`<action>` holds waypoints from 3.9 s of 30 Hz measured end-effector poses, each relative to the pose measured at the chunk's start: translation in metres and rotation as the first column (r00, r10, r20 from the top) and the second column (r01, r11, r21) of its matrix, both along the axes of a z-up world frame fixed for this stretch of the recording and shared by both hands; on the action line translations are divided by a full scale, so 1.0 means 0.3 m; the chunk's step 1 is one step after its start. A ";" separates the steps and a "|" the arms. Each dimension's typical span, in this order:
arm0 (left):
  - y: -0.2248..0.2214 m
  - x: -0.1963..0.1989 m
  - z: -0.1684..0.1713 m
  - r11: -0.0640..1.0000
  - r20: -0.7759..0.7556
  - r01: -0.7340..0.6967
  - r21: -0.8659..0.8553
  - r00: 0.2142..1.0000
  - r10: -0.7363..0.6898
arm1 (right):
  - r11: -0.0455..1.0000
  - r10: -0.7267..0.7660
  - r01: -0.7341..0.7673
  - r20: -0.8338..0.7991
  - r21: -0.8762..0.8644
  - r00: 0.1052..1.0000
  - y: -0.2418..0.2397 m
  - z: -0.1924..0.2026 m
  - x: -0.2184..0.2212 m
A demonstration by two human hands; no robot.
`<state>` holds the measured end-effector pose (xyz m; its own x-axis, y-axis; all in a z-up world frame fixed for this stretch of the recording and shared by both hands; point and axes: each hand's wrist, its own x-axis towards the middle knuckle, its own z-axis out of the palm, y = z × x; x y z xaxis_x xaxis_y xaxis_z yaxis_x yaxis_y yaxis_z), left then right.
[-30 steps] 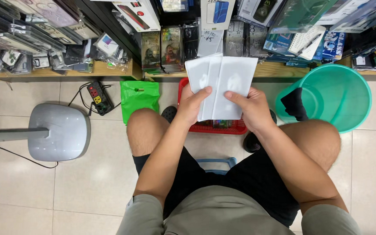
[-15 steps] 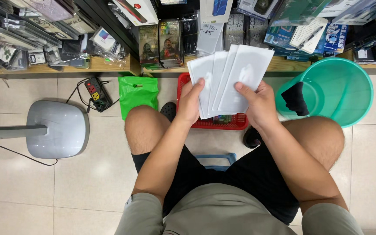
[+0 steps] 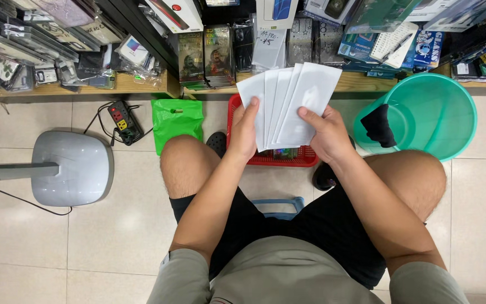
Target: The person takes mobile phone screen protectors out of cardboard boxes, removes their white protective sleeves to see the graphics on the backing film, and places them into a red plastic basket.
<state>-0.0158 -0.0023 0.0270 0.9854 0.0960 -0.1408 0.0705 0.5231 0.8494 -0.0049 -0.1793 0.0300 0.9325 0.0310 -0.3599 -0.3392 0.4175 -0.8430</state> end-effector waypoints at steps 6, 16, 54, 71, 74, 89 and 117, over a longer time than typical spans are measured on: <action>-0.061 -0.046 0.028 0.998 -0.006 0.066 -0.024 0.998 -0.066 | 0.992 0.063 -0.056 -0.055 0.109 0.997 0.054 0.047 -0.041; -0.056 -0.073 -0.040 0.970 0.031 0.195 -0.143 0.981 -0.193 | 0.980 0.119 -0.111 -0.039 0.168 0.992 0.044 0.068 -0.061; -0.270 0.258 -1.109 0.184 -0.853 0.862 0.473 0.500 -0.150 | 0.990 -0.132 0.138 0.129 -0.034 0.983 -0.450 0.194 -0.006; -0.194 0.257 -0.133 0.208 -0.357 0.580 0.788 0.705 -0.613 | 0.955 -0.286 0.240 0.324 0.173 0.902 -0.260 0.129 0.103; -0.137 0.209 0.103 0.268 -0.280 0.532 0.803 0.734 -0.618 | 0.975 -0.188 0.125 0.388 0.182 0.902 -0.207 0.144 0.102; 0.007 0.016 -0.047 0.751 0.107 0.420 0.509 0.835 -0.540 | 0.849 0.382 -0.037 0.564 -0.528 0.732 -0.222 0.095 0.067; 0.029 0.014 -0.016 0.878 0.216 0.344 0.332 0.878 -0.426 | 0.852 0.393 -0.155 0.417 -0.499 0.820 -0.167 0.103 0.057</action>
